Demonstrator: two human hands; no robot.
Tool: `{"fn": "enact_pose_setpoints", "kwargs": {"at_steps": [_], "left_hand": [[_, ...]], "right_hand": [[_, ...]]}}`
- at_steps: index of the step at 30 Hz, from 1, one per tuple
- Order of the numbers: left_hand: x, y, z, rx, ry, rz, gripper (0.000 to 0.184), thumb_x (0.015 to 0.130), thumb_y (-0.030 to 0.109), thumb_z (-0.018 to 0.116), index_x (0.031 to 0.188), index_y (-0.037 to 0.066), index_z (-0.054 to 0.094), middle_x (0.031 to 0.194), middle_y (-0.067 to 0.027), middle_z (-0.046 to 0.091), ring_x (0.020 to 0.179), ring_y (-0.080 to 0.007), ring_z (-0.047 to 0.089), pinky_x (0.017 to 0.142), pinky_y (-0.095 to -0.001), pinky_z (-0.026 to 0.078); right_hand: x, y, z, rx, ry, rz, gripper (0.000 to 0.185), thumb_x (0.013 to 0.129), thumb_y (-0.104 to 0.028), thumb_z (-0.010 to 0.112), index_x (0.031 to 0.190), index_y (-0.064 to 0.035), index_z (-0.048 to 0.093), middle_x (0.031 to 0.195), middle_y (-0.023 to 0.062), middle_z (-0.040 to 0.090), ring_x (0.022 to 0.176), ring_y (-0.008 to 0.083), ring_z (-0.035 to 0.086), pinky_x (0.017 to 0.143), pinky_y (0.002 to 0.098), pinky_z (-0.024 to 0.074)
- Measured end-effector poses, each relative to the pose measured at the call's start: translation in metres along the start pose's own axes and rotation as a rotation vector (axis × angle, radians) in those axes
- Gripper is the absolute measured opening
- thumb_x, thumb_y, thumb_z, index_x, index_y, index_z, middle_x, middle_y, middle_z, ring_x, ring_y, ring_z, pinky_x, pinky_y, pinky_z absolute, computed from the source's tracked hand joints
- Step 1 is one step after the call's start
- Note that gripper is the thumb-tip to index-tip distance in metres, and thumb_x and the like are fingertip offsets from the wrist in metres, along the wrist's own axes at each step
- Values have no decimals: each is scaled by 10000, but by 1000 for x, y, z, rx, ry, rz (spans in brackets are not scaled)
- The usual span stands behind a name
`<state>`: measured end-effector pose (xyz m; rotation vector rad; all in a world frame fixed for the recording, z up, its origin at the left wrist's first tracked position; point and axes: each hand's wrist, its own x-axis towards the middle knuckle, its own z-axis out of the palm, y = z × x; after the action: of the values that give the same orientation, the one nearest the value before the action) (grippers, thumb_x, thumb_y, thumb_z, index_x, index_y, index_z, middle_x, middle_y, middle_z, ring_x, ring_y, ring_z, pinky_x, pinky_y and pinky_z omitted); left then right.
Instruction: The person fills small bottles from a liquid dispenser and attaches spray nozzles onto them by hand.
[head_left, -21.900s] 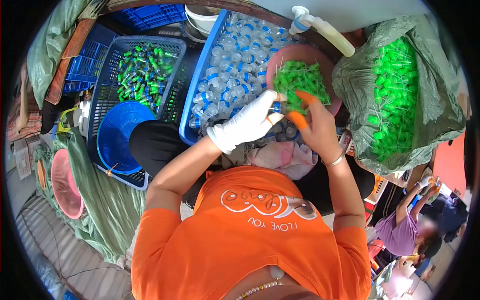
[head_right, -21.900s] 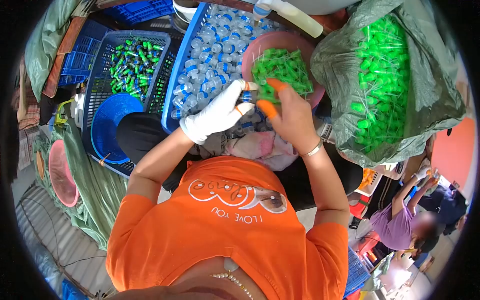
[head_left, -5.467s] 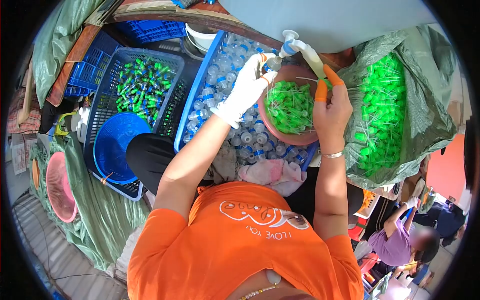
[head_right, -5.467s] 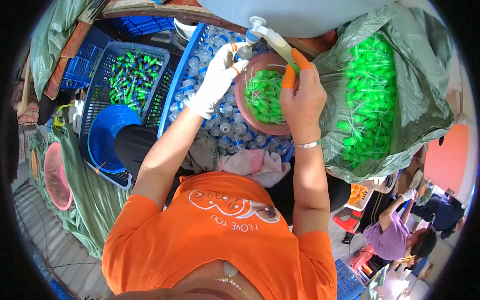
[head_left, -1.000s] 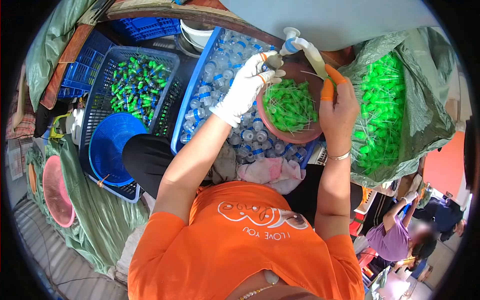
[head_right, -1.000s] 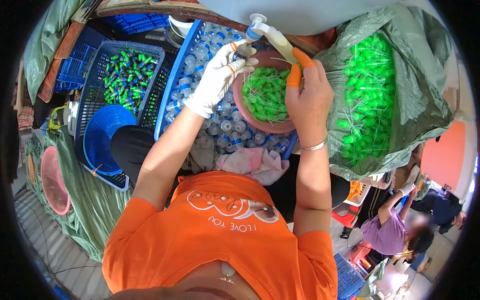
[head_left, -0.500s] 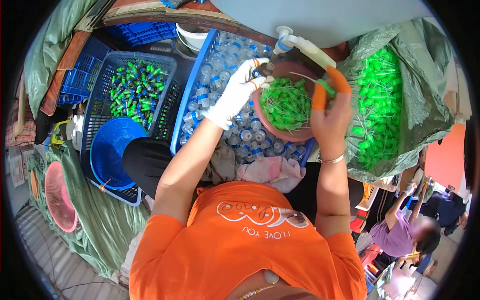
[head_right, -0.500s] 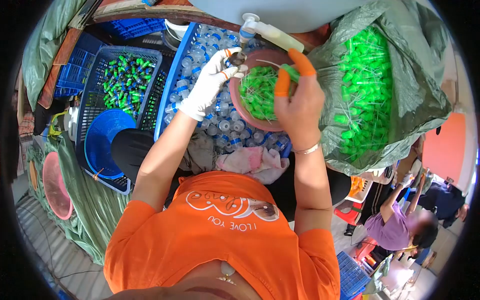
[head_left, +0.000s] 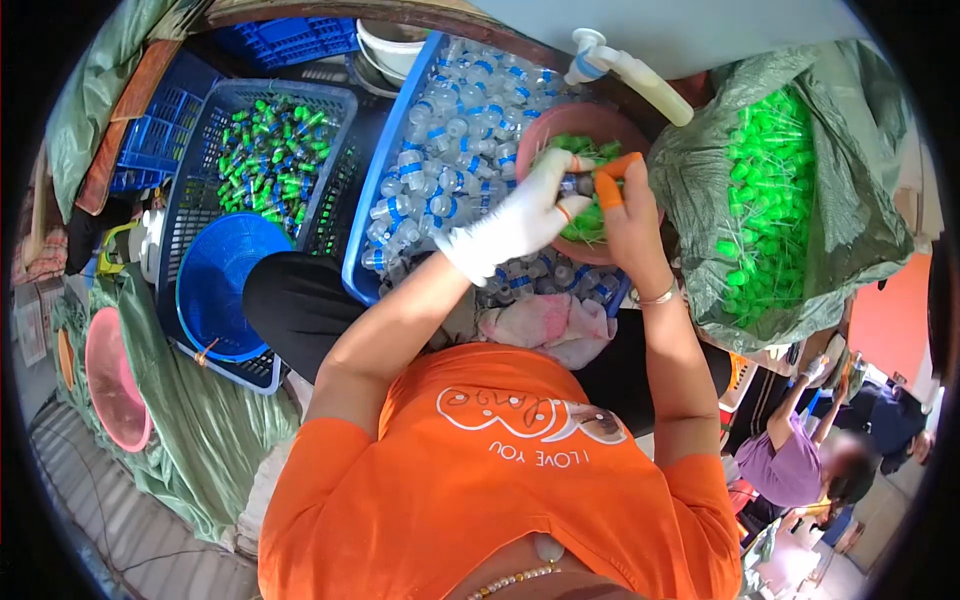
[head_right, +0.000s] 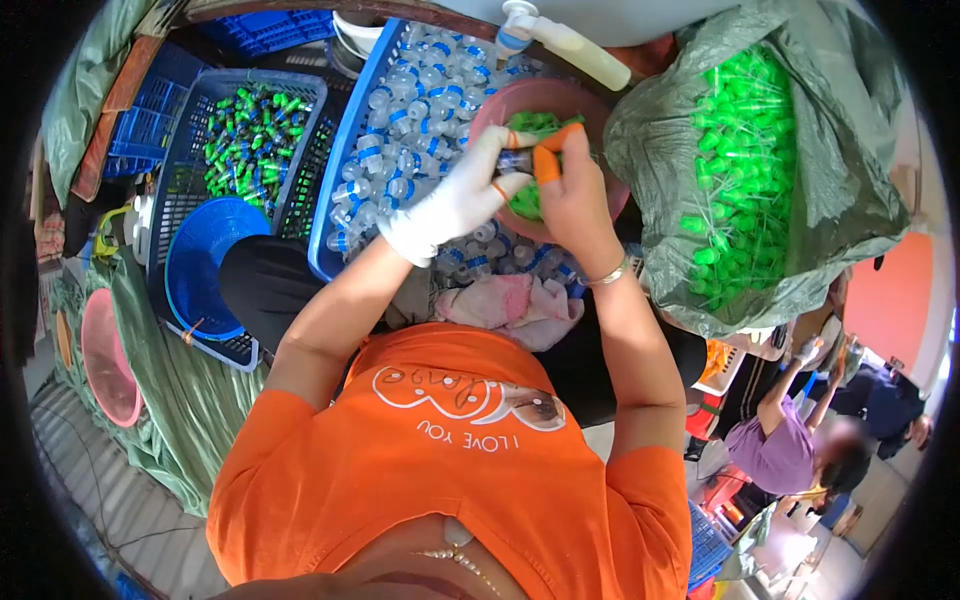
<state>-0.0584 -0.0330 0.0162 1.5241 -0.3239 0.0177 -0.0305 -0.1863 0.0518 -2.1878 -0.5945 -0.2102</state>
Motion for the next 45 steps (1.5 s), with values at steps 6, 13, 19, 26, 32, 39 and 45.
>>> {"fn": "enact_pose_setpoints", "kwargs": {"at_steps": [6,13,19,26,32,39,45], "left_hand": [[-6,-15,-1,392,2,337,342,875,-32,551,1202,-28,449,1085,-147,541,973,-204,558,854,-322,455],[-18,-13,-11,363,-113,358,354,879,-3,571,1208,-20,441,1093,-149,546,989,-212,562,875,-325,454],[-23,1,-27,24,-155,-147,391,887,45,592,1247,-3,447,1079,-112,538,964,-174,546,841,-304,459],[-30,10,-30,42,-243,-131,407,917,150,581,1275,10,446,1027,-57,537,941,-134,516,824,-272,447],[-44,3,-37,-149,-341,-294,373,907,111,588,1245,15,463,1078,-85,529,942,-134,510,830,-277,441],[-64,6,-54,140,-147,-99,339,891,114,612,1191,11,493,1095,-134,552,974,-189,549,856,-307,444],[-57,10,-151,1289,528,-17,371,770,57,680,1128,37,585,1033,-144,610,975,-287,574,821,-372,457]], "right_hand": [[-16,-13,1,460,-123,429,110,949,-156,512,997,-58,520,719,46,534,538,130,466,497,243,353],[-24,20,-27,477,-541,745,207,988,-240,488,1011,-45,553,681,45,528,532,131,482,499,243,353],[-14,-9,-19,-148,-182,-179,227,907,-201,598,1064,-39,567,749,98,572,663,257,556,603,347,419],[-25,-18,-22,-244,-349,-131,268,826,-193,660,1049,-67,580,829,128,591,789,328,585,715,438,415],[-44,-17,-11,-302,-310,-289,289,839,-237,660,1029,-43,560,870,147,594,799,325,590,654,418,432],[-38,-30,2,32,-478,208,256,850,-189,643,1050,-43,576,902,140,608,762,333,594,627,400,455],[-16,49,7,-476,-246,60,199,849,-146,609,1028,-64,578,962,133,638,786,352,636,666,460,488]]}}
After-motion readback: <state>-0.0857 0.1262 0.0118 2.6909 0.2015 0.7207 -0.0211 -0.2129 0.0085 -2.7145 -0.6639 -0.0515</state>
